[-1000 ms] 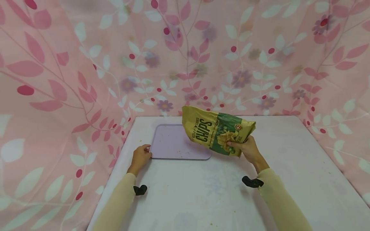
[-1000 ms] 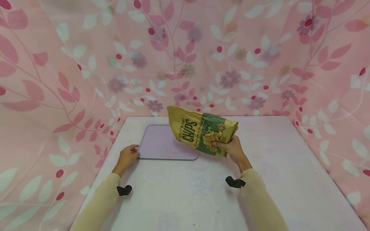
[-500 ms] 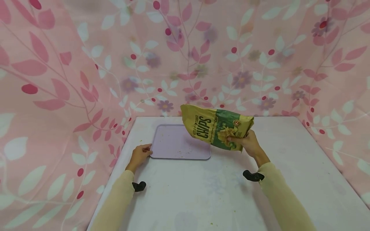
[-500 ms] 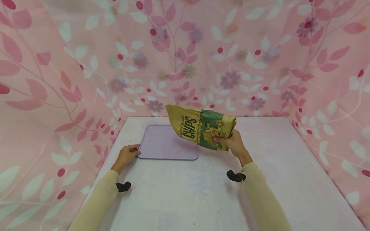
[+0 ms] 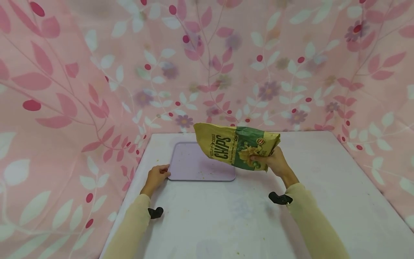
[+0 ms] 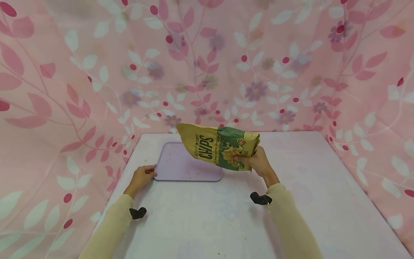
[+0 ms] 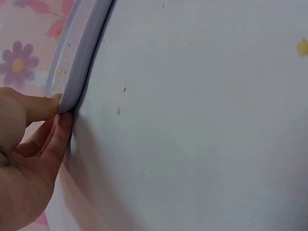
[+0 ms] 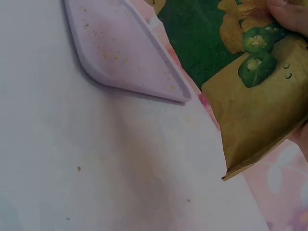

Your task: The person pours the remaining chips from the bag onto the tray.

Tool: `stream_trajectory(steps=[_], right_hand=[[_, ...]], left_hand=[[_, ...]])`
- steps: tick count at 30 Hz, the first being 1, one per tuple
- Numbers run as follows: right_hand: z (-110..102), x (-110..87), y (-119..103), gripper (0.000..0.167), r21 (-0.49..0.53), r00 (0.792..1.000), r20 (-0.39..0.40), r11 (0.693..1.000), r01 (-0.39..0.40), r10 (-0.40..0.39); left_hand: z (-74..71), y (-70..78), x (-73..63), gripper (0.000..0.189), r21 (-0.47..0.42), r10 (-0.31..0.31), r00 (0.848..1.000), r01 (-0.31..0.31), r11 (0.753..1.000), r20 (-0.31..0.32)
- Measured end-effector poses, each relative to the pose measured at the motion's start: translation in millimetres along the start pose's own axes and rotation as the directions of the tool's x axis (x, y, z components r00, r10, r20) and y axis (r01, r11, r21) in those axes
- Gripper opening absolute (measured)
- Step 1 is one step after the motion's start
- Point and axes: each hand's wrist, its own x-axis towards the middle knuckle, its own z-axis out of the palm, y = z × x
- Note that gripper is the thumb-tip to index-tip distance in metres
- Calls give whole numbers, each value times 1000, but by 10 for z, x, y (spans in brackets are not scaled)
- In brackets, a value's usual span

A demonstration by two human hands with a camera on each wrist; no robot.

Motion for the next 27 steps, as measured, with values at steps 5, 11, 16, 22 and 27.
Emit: stream_trajectory(steps=[5,11,16,22,27], right_hand=[[43,8,-27,54,43,995,12,994,97,-98],[47,34,120,54,-154,1000,-18,988,-10,8],[98,16,47,55,-242,998,-35,969,-59,52],[175,12,-109,49,-237,998,-31,970,45,-54],[238,-20,-83,48,-310,999,24,950,28,-22]], left_hand=[[14,-11,-5,44,5,3,1000,-3,1000,2],[-13,29,-1,43,-2,25,1000,-25,1000,-9],[-18,37,7,43,3,25,1000,-25,1000,-8],[-13,16,12,43,-6,14,1000,-14,1000,-8],[-3,2,13,43,-6,8,1000,-9,1000,-9]])
